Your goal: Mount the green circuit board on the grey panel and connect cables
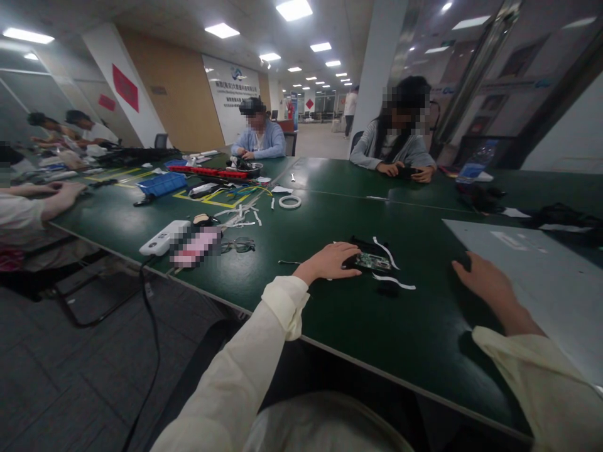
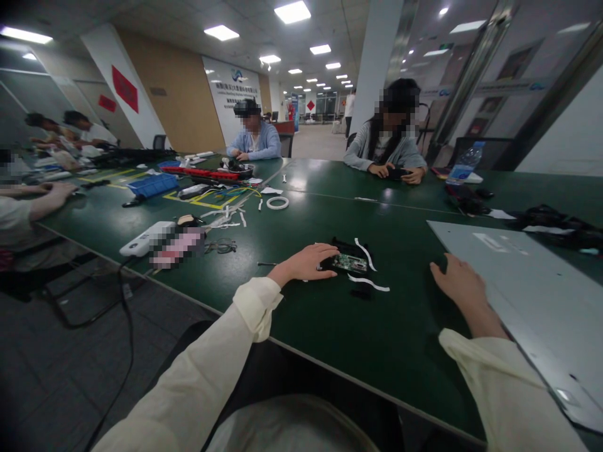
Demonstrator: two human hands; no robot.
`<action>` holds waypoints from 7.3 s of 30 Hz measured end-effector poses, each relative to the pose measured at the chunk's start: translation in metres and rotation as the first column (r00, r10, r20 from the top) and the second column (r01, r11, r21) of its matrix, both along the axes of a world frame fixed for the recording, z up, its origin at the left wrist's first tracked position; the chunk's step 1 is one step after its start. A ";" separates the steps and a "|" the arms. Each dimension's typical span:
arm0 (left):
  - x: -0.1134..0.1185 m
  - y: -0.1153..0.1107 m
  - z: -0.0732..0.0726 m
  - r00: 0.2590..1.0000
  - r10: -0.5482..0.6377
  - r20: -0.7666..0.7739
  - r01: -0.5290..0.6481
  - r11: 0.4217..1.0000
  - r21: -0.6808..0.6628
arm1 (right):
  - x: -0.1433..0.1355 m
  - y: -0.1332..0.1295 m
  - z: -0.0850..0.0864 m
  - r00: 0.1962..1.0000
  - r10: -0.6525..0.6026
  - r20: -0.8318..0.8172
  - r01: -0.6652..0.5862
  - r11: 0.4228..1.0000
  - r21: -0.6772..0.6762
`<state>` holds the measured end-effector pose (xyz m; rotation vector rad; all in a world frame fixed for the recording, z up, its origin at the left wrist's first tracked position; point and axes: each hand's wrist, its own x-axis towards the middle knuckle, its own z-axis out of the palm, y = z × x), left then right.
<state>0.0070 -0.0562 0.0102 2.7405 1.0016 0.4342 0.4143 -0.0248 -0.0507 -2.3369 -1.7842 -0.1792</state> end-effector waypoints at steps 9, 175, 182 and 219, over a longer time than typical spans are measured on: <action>0.001 0.000 -0.001 1.000 -0.013 0.018 0.013 1.000 0.023 | -0.009 -0.005 0.007 0.998 0.033 -0.048 -0.032 0.999 0.013; 0.015 0.000 0.006 0.933 0.125 0.338 -0.155 0.986 0.063 | -0.221 -0.134 0.068 0.050 0.946 -0.321 -0.927 0.164 0.338; -0.028 0.026 -0.013 0.781 0.607 0.145 -0.609 0.792 -0.036 | -0.221 -0.134 0.068 0.051 0.945 -0.324 -0.921 0.170 0.351; 0.102 -0.003 -0.001 0.911 0.412 -0.023 -0.408 0.907 0.105 | -0.230 -0.129 0.065 0.043 0.927 -0.372 -0.946 0.157 0.282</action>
